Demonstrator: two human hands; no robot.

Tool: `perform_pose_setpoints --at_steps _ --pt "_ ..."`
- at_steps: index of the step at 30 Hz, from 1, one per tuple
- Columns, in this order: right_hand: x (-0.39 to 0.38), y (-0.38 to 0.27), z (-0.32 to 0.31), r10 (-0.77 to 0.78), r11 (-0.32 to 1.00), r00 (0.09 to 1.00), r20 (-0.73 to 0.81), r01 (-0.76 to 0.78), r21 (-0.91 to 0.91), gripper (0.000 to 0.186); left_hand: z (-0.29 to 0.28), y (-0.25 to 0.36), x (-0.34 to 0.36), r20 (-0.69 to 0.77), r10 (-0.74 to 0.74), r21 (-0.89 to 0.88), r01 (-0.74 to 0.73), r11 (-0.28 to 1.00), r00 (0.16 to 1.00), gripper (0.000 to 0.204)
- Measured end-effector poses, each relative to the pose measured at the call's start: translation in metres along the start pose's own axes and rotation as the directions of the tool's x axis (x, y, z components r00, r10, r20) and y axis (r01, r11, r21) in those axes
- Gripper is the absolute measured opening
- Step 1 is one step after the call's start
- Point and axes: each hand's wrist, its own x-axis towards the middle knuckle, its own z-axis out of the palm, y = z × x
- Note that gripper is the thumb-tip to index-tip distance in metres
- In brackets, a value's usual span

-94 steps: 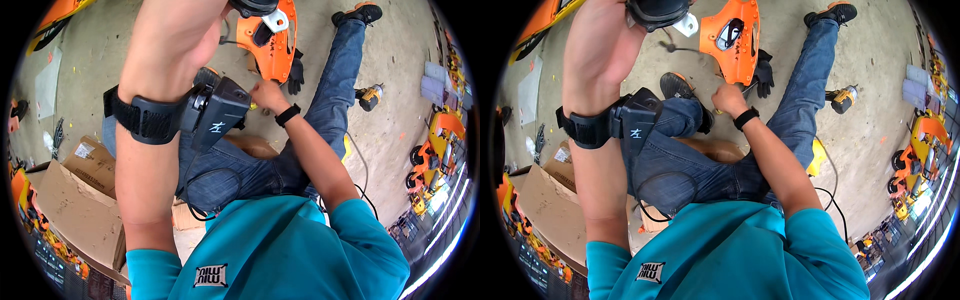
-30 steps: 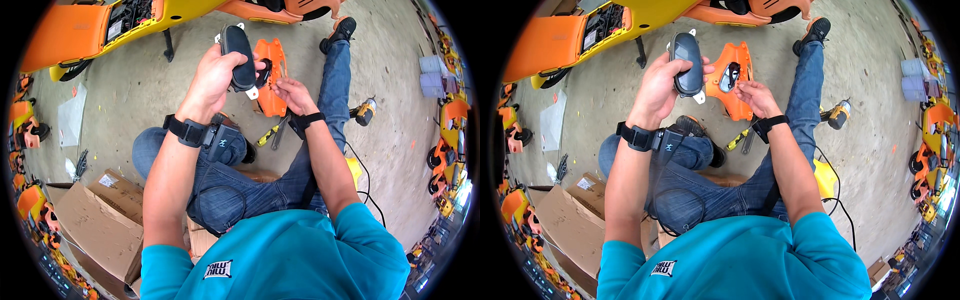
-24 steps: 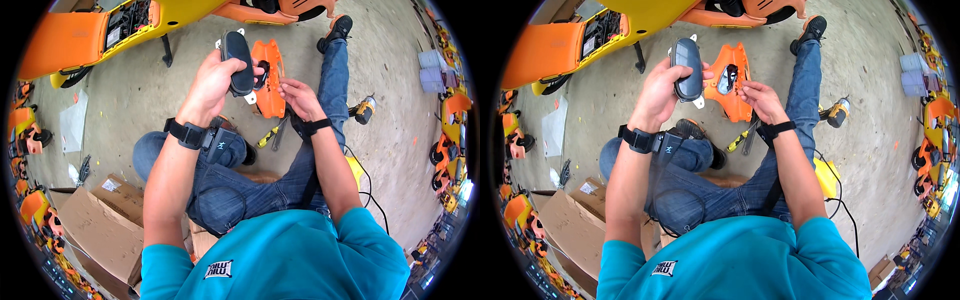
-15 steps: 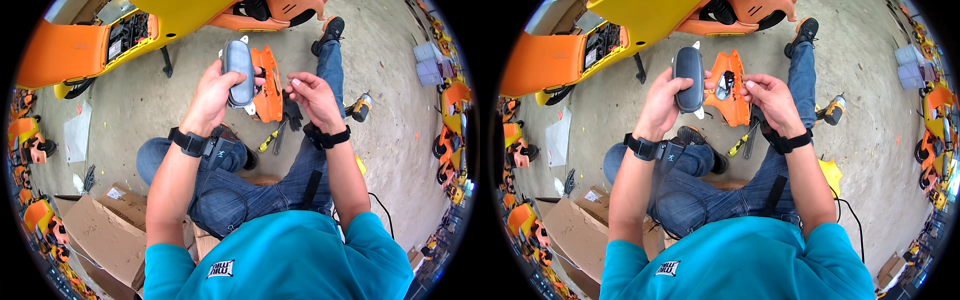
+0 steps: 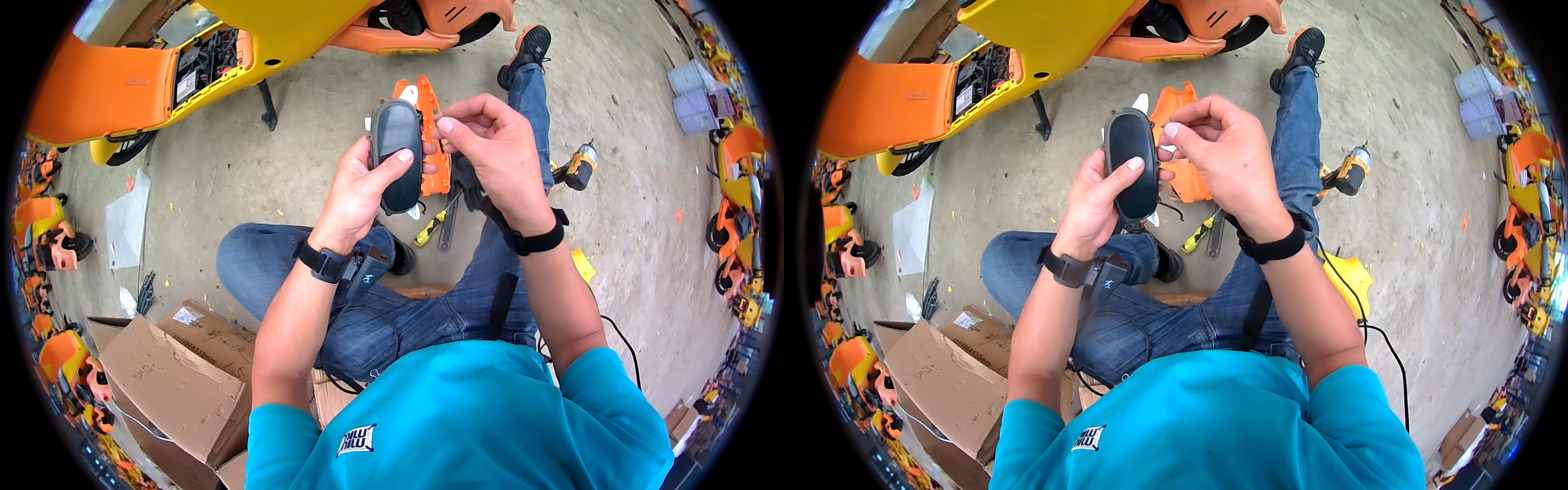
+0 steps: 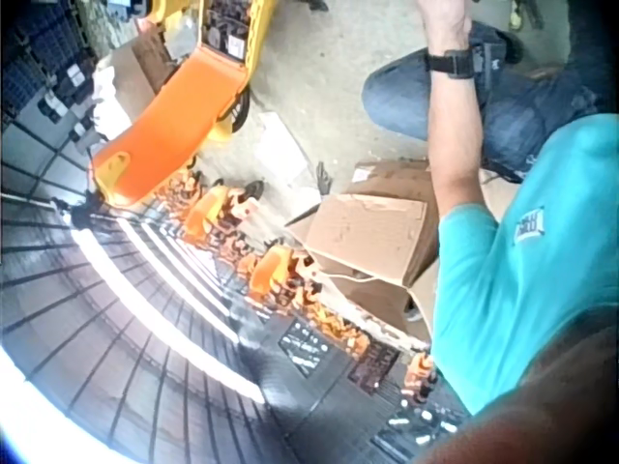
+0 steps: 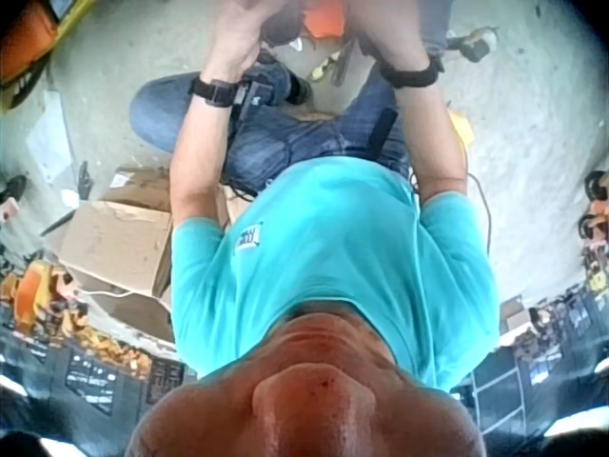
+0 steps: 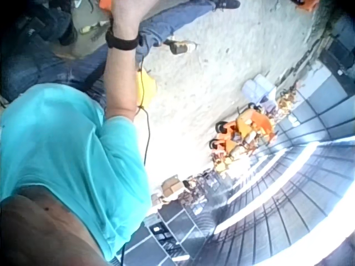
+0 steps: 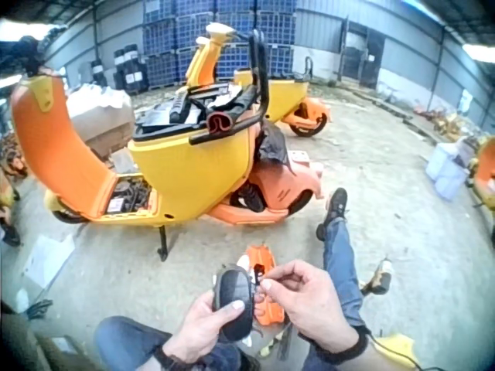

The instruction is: The person wipes a digital display unit with a cloth, places a black cover over it, and uses a screwdriver to fasten screws into the display assembly.

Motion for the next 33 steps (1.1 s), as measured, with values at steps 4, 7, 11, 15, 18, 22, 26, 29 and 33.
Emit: perform_pose_setpoints --at_steps 4,7,11,15,18,22,26,29,33 --pt "-0.003 0.008 0.002 0.002 0.999 1.0 -0.029 -0.003 -0.041 0.014 -0.001 -0.009 0.003 0.024 -0.007 0.015 0.007 1.0 1.0 0.038" --pt "-0.003 0.012 0.004 -0.039 0.996 0.997 -0.066 0.034 -0.078 0.014 -0.002 -0.012 0.003 0.016 -0.007 0.026 0.007 1.0 1.0 0.039" --pt "-0.002 0.015 0.004 -0.015 0.995 0.997 -0.071 0.008 -0.101 0.013 -0.001 -0.011 0.003 0.027 -0.016 0.013 0.016 1.0 1.0 0.036" --pt "-0.001 0.018 0.003 -0.048 0.99 0.995 -0.089 0.035 -0.138 0.012 0.0 -0.01 0.004 0.037 -0.033 0.004 0.033 0.999 0.999 0.035" --pt "0.0 0.019 0.003 -0.057 0.986 0.994 -0.093 0.041 -0.162 0.011 -0.001 -0.011 0.003 0.039 -0.025 -0.002 0.025 1.0 0.999 0.034" --pt "-0.001 0.019 0.005 -0.07 0.983 0.992 -0.104 0.051 -0.174 0.011 0.001 -0.012 0.003 0.027 -0.012 0.018 0.012 1.0 1.0 0.033" --pt "-0.001 0.02 0.005 -0.088 0.976 0.991 -0.097 0.066 -0.208 0.01 -0.001 -0.013 0.004 0.03 -0.008 0.026 0.007 1.0 1.0 0.032" --pt "-0.001 0.02 0.004 -0.095 0.97 0.992 -0.088 0.072 -0.231 0.01 0.0 -0.013 0.004 0.026 -0.009 0.038 0.008 0.999 1.0 0.032" --pt "-0.001 0.02 0.003 -0.073 0.97 0.994 -0.08 0.052 -0.238 0.01 0.001 -0.013 0.004 0.031 -0.006 0.038 0.005 0.999 0.999 0.032"
